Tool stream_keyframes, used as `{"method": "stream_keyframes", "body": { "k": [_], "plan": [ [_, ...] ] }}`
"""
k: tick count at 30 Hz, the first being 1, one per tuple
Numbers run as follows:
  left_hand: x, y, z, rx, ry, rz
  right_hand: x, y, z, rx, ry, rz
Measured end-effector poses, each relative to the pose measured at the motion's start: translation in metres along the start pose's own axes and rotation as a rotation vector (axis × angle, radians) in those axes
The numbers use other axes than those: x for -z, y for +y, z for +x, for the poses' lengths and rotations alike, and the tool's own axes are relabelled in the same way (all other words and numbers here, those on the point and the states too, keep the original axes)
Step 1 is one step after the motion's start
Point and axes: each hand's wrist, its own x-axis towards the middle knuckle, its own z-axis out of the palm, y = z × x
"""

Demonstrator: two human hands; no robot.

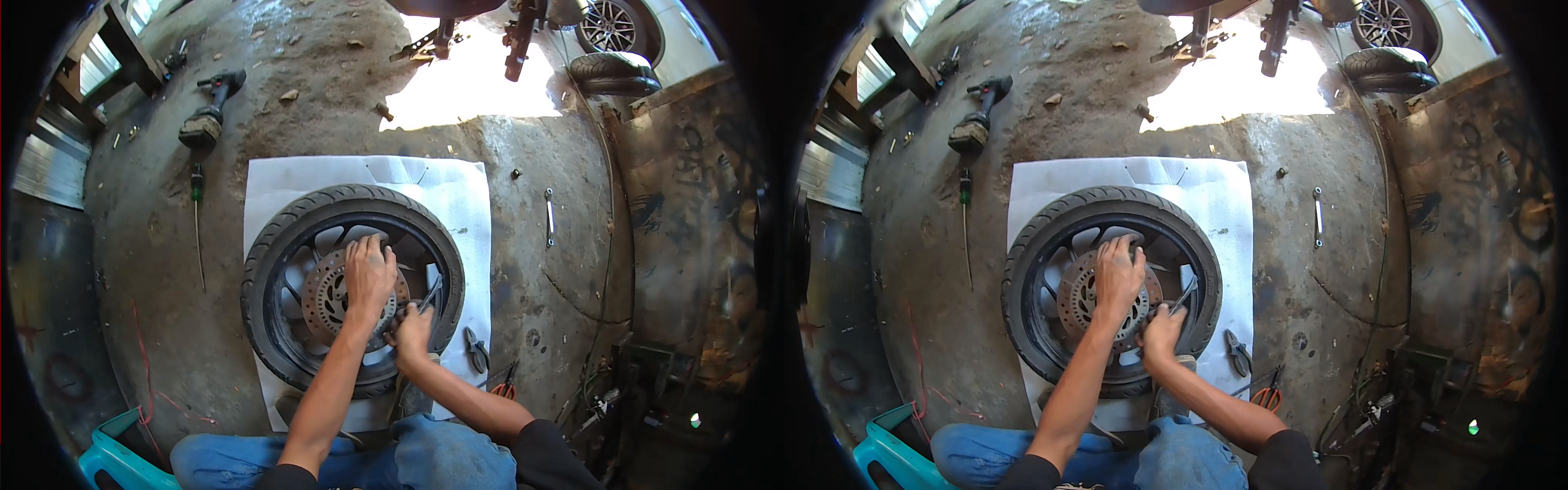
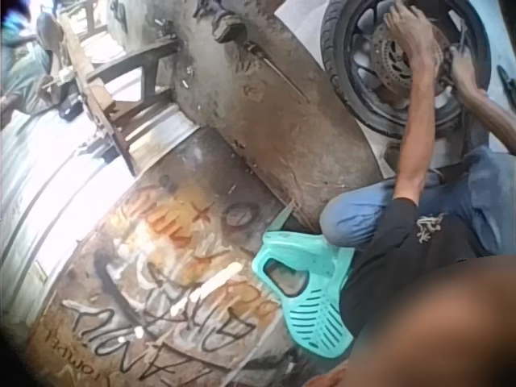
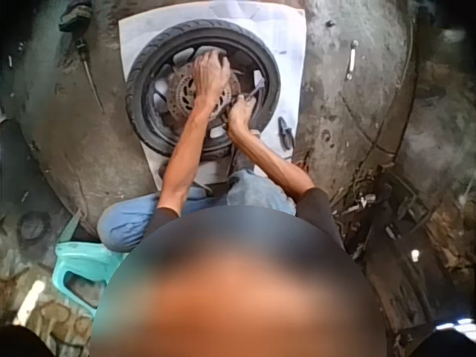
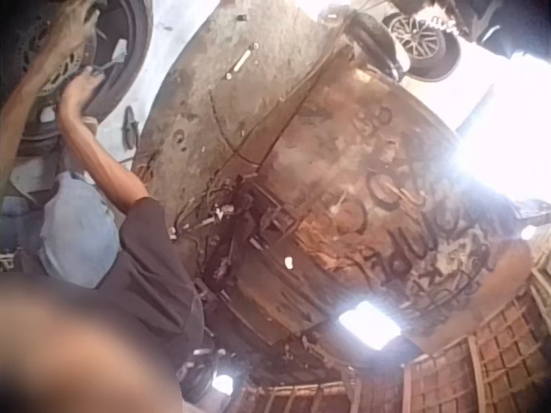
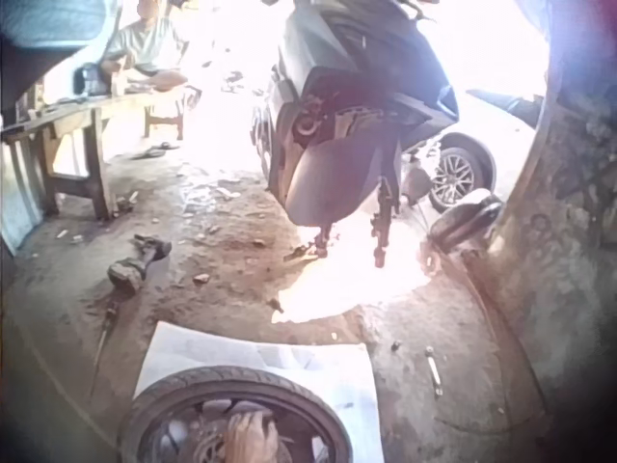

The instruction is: Prying a tire from a motorcycle rim using a tire iron tool.

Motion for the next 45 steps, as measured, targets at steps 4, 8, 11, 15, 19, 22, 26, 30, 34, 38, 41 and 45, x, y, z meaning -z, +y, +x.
{"method": "stream_keyframes", "body": {
  "k": [4, 8, 11, 15, 19, 22, 26, 30, 34, 38, 41, 45],
  "plan": [
    [-0.026, -0.011, 0.012, -0.093, -0.339, 0.162, 0.007, 0.063, 0.039, 0.378, 0.028, -0.094],
    [-0.035, -0.013, 0.011, -0.033, -0.372, 0.342, 0.033, -0.004, -0.025, 0.193, -0.197, 0.088],
    [-0.039, 0.004, 0.013, 0.052, -0.380, 0.348, 0.087, -0.013, -0.004, 0.432, -0.042, 0.024],
    [-0.050, 0.007, 0.011, 0.007, -0.357, 0.374, 0.182, 0.007, 0.076, 0.596, 0.155, -0.359],
    [-0.038, -0.004, 0.012, -0.005, -0.374, 0.306, 0.200, 0.024, 0.074, 0.230, 0.105, -0.410],
    [-0.040, -0.007, 0.017, -0.013, -0.382, 0.213, 0.196, 0.052, 0.086, 0.360, 0.041, -0.455],
    [-0.029, -0.025, 0.025, 0.004, -0.417, 0.040, 0.180, 0.083, 0.111, 0.785, 0.331, -0.721],
    [-0.011, -0.033, 0.004, -0.057, -0.194, -0.071, 0.177, 0.049, 0.085, 0.477, 0.097, -0.592],
    [0.028, -0.043, -0.004, -0.114, -0.051, -0.169, 0.171, 0.029, 0.095, 0.633, 0.258, -0.665],
    [0.043, -0.043, 0.007, -0.097, 0.010, -0.125, 0.140, -0.029, 0.110, 0.707, 0.103, -0.625],
    [0.051, -0.053, 0.000, -0.063, 0.096, -0.002, 0.103, -0.065, 0.134, 0.703, 0.036, -0.683],
    [0.066, -0.051, -0.001, 0.123, 0.098, -0.224, 0.092, -0.098, 0.147, 0.638, -0.035, -0.763]
  ]
}}
